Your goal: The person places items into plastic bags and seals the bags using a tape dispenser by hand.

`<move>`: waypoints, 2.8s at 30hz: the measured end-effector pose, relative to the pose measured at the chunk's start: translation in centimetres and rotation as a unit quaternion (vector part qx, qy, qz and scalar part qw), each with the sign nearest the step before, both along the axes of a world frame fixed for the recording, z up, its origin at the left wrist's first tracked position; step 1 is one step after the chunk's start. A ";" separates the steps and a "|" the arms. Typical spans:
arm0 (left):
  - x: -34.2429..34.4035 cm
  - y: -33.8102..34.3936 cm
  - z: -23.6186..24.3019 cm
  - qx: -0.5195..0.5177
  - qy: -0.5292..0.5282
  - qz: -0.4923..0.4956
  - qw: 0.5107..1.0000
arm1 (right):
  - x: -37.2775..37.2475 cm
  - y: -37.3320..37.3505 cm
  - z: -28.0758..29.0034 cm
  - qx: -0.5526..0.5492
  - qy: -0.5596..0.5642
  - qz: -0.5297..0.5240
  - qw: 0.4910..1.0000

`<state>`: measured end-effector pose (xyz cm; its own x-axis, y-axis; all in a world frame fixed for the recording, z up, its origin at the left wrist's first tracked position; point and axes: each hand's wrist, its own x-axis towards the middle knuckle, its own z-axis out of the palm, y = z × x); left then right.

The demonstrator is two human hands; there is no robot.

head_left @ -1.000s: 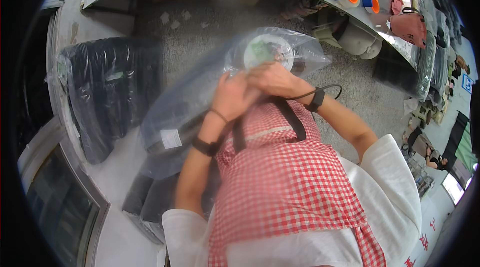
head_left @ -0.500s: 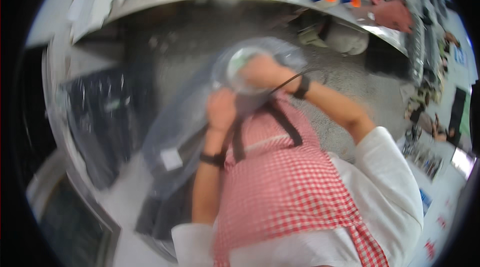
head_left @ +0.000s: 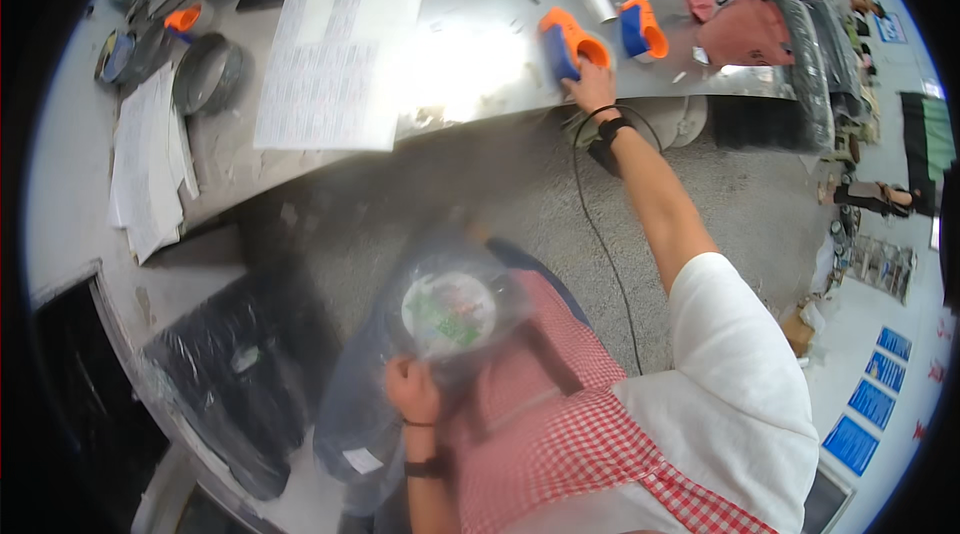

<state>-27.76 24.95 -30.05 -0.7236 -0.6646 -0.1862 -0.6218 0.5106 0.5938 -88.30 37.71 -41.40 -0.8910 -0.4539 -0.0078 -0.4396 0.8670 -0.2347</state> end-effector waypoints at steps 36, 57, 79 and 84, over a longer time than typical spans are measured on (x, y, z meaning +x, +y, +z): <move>6.4 2.7 -1.8 0.055 0.093 0.011 0.994 | 55.6 -8.7 29.2 -0.160 -0.536 0.027 0.828; 7.5 6.3 -0.9 0.137 0.179 0.013 0.974 | 52.6 -11.1 18.5 0.028 -0.452 0.102 0.886; 1.6 -6.6 -2.7 0.041 0.110 -0.053 0.992 | 55.1 14.6 10.5 -0.171 -0.415 0.133 0.884; 4.5 -6.2 -1.5 0.112 0.067 -0.085 0.988 | 54.2 7.2 7.5 0.011 -0.363 0.202 0.909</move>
<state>-23.21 18.76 -31.54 -0.8490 -0.4846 -0.2109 -0.4474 0.4467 0.7748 -34.15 44.93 -33.93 -0.4073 -0.7359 -0.5410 -0.4592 0.6770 -0.5751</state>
